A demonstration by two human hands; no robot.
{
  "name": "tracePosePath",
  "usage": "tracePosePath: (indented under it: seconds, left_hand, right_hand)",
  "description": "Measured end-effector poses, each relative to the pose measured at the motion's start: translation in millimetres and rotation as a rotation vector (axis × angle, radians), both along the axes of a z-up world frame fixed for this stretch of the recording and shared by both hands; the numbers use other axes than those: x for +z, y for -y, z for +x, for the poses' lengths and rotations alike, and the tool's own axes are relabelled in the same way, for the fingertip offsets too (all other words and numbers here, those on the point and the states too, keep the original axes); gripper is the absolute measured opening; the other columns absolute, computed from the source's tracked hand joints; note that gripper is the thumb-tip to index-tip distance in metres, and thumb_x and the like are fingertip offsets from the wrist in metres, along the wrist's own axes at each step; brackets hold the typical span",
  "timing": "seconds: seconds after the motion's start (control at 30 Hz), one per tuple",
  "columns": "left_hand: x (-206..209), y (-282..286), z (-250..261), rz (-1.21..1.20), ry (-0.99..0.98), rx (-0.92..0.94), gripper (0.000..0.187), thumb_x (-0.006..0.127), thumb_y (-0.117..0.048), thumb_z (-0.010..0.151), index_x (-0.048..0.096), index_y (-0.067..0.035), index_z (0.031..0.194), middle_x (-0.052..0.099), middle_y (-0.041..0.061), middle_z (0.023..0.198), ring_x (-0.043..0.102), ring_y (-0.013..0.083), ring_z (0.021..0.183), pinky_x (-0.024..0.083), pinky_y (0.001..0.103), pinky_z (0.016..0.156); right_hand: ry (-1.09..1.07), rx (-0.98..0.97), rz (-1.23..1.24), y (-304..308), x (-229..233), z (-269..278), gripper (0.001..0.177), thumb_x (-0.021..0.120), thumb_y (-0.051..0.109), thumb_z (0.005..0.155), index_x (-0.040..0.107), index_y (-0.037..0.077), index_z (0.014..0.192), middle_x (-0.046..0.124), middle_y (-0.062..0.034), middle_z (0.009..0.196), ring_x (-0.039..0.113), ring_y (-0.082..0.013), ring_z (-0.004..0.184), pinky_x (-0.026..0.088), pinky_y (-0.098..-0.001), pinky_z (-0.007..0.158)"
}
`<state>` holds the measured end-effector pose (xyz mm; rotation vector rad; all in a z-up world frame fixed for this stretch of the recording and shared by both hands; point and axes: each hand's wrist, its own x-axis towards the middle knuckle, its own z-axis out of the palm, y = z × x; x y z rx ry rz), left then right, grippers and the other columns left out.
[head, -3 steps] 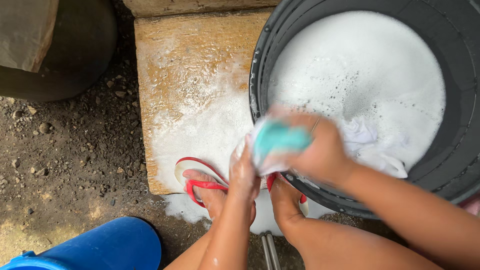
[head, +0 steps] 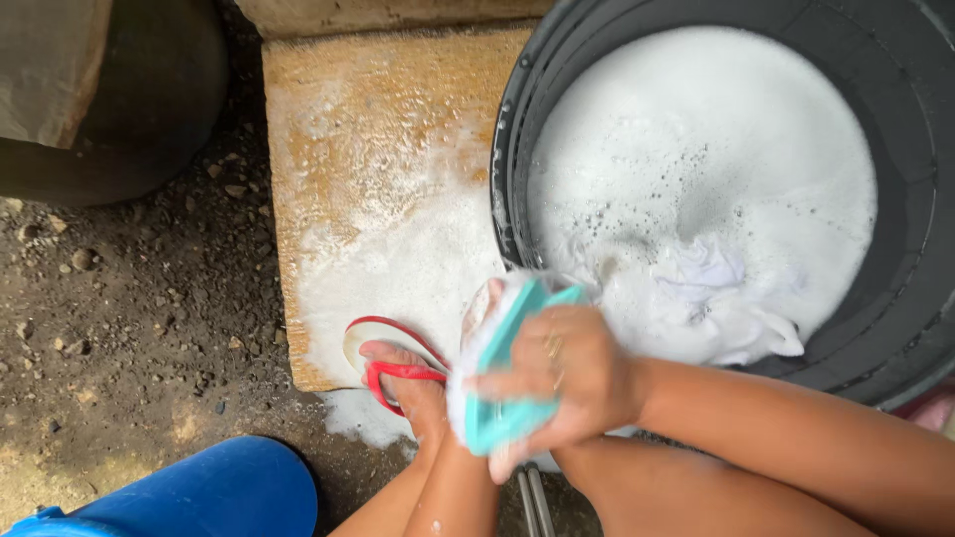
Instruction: The person washes white clothes in a bucket of soapy water, using a blue brush to scrub the fabric and their hands to wring and agitate the items.
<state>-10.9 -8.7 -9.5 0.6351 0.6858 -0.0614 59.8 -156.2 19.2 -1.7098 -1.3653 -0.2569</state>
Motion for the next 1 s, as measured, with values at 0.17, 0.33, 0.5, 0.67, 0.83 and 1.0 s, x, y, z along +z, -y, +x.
tracePosePath:
  seconds: [0.17, 0.33, 0.5, 0.67, 0.83, 1.0]
  left_hand:
    - [9, 9, -7, -0.095, -0.052, 0.109, 0.044, 0.056, -0.039, 0.098, 0.055, -0.008, 0.13, 0.069, 0.01, 0.109, 0.068, 0.0251, 0.095, 0.055, 0.043, 0.084]
    - [23, -9, -9, -0.001, 0.198, 0.105, 0.039, 0.061, -0.023, 0.098, 0.052, -0.003, 0.13, 0.066, 0.01, 0.116, 0.067, 0.0211, 0.106, 0.055, 0.038, 0.097]
    - [44, 3, -11, 0.443, 0.214, -0.182, 0.042, 0.068, -0.007, 0.094, 0.058, -0.004, 0.135, 0.056, 0.007, 0.091, 0.053, 0.0148, 0.08, 0.046, 0.028, 0.071]
    - [53, -3, 7, 0.828, 0.327, -0.28, 0.022, 0.07, -0.008, 0.093, 0.064, -0.003, 0.113, 0.067, 0.003, 0.091, 0.062, 0.0114, 0.078, 0.051, 0.023, 0.069]
    - [52, -10, 20, 1.237, 0.754, -0.162, 0.019, 0.074, -0.005, 0.087, 0.058, -0.004, 0.096, 0.055, 0.01, 0.103, 0.056, 0.0192, 0.095, 0.046, 0.029, 0.084]
    - [37, -1, 22, 0.389, 0.298, -0.218, 0.015, 0.07, -0.012, 0.098, 0.055, -0.008, 0.099, 0.054, 0.004, 0.092, 0.046, 0.0143, 0.072, 0.039, 0.03, 0.059]
  right_hand:
    - [-0.091, -0.374, -0.37, 21, -18, 72, 0.047, 0.091, 0.049, 0.072, 0.077, 0.021, 0.107, 0.077, -0.0071, 0.104, 0.076, -0.0269, 0.089, 0.06, -0.0372, 0.078]
    - [-0.515, -0.517, -0.2, 47, 15, 38, 0.066, 0.084, 0.04, 0.081, 0.065, 0.013, 0.138, 0.067, -0.0151, 0.129, 0.069, -0.0336, 0.115, 0.053, -0.0376, 0.097]
    - [-0.266, -0.401, -0.215, 21, 28, -18, 0.051, 0.082, 0.027, 0.073, 0.071, 0.014, 0.121, 0.057, -0.0189, 0.125, 0.058, -0.0352, 0.117, 0.05, -0.0411, 0.097]
    - [-0.63, -0.425, -0.168, 28, 25, 3, 0.007, 0.069, 0.012, 0.097, 0.074, 0.01, 0.102, 0.063, -0.0098, 0.114, 0.064, -0.0222, 0.107, 0.052, -0.0374, 0.094]
    - [-1.46, -0.255, 0.191, 47, 33, 14, 0.016, 0.061, 0.016, 0.098, 0.071, 0.003, 0.098, 0.064, -0.0054, 0.109, 0.065, -0.0163, 0.099, 0.053, -0.0335, 0.091]
    - [-1.423, -0.477, -0.013, 62, -4, 1, 0.018, 0.066, 0.01, 0.098, 0.069, -0.003, 0.11, 0.062, -0.0119, 0.096, 0.058, -0.0205, 0.087, 0.048, -0.0351, 0.08]
